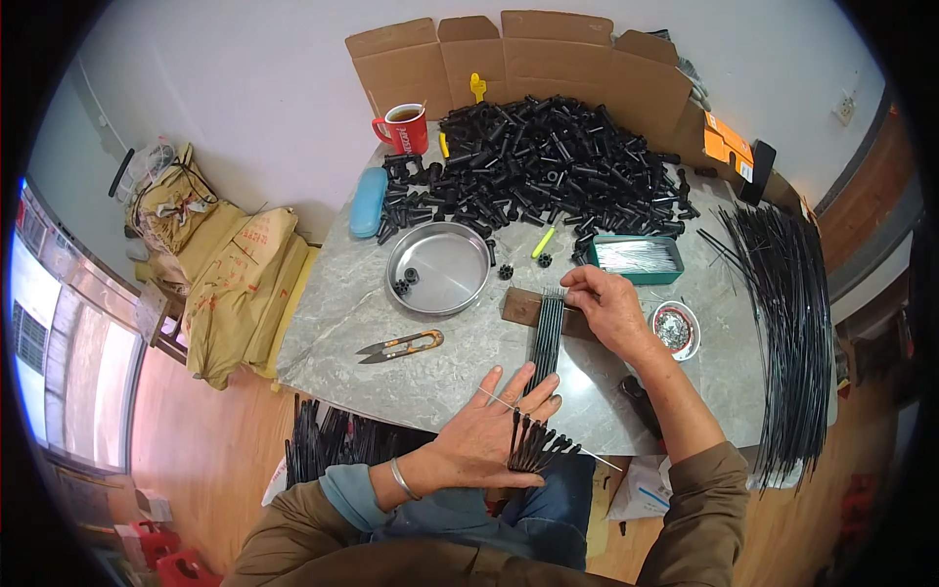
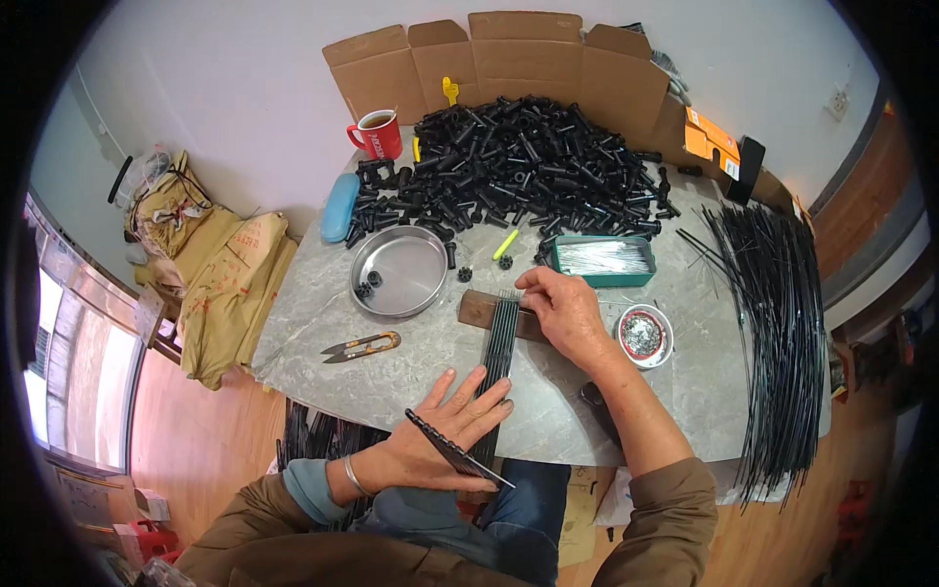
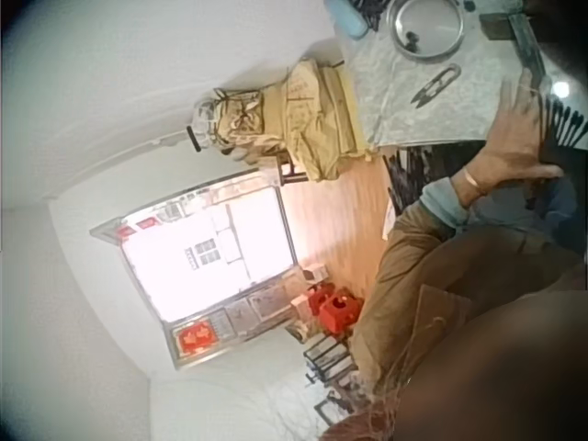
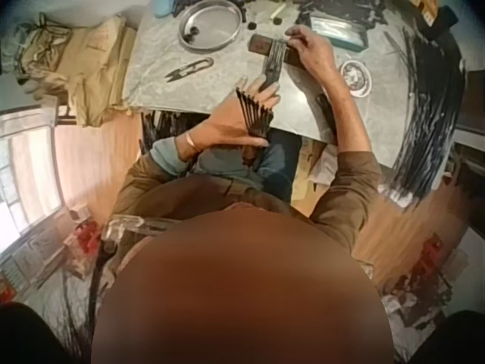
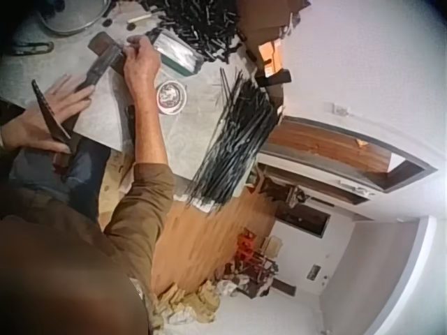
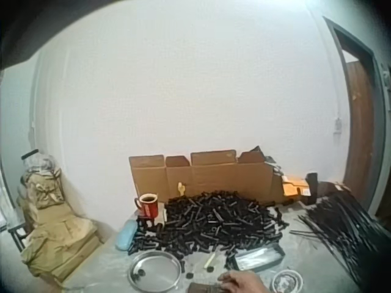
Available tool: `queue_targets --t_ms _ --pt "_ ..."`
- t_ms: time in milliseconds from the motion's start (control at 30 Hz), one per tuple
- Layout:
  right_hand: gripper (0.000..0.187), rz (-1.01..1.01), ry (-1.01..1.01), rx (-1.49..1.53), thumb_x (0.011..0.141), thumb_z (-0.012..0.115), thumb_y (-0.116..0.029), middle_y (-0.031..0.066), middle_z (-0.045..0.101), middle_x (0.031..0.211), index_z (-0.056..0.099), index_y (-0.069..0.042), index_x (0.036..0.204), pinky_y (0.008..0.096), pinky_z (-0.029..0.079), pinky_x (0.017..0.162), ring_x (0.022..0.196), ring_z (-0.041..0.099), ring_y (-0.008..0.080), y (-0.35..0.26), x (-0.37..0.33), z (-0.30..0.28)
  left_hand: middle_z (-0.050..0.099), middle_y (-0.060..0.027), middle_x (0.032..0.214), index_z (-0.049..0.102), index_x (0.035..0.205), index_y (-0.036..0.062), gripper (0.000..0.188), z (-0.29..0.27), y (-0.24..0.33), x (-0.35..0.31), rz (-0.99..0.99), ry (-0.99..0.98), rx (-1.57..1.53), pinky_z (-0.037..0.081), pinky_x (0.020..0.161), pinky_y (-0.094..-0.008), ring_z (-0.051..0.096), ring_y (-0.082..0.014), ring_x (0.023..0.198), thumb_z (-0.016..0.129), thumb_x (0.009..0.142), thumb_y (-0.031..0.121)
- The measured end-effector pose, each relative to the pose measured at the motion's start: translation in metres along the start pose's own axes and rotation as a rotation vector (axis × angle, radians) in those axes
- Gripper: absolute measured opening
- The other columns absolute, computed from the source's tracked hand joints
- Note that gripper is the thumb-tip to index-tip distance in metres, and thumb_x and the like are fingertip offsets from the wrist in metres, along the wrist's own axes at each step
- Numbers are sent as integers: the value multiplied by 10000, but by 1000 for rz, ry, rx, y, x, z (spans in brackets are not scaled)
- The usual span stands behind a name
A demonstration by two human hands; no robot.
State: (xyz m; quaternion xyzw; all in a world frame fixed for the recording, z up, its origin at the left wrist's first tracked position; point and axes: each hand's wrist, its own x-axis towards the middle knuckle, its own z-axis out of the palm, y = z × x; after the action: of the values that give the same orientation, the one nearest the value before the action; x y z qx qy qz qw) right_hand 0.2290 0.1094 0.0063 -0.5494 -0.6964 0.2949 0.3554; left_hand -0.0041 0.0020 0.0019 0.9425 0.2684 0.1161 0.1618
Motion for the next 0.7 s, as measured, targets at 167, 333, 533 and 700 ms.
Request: queue_targets --t_ms 167,333,533,700 --pt "218 -331 138 -328 808 632 -32 115 689 888 642 -31 1025 361 505 695 758 647 267 -2 1 0 282 -180 1509 388 1396 36 919 1 -1 0 3 8 -3 154 1117 -562 215 -389 1410 648 744 629" --pt "203 -253 195 -494 781 649 -95 102 660 810 656 -36 975 413 474 730 805 618 307 -5 -13 -23 266 -173 1518 380 1402 39 927 1 0 0 5 9 -6 131 1127 -553 191 -377 1421 646 739 630" --pt "77 -287 87 -523 805 621 -103 129 632 784 660 -36 811 419 462 718 793 594 336 -14 -7 -6 254 -162 1527 371 1408 41 909 1 -1 -1 -7 1 -12 113 1132 -538 178 -372 1425 634 756 616" --pt "76 -154 423 -497 786 659 -146 104 651 807 695 -82 808 425 486 728 787 620 320 13 16 -38 249 -189 1511 353 1410 33 911 0 0 -2 25 0 34 173 1099 -579 195 -404 1398 592 774 639"
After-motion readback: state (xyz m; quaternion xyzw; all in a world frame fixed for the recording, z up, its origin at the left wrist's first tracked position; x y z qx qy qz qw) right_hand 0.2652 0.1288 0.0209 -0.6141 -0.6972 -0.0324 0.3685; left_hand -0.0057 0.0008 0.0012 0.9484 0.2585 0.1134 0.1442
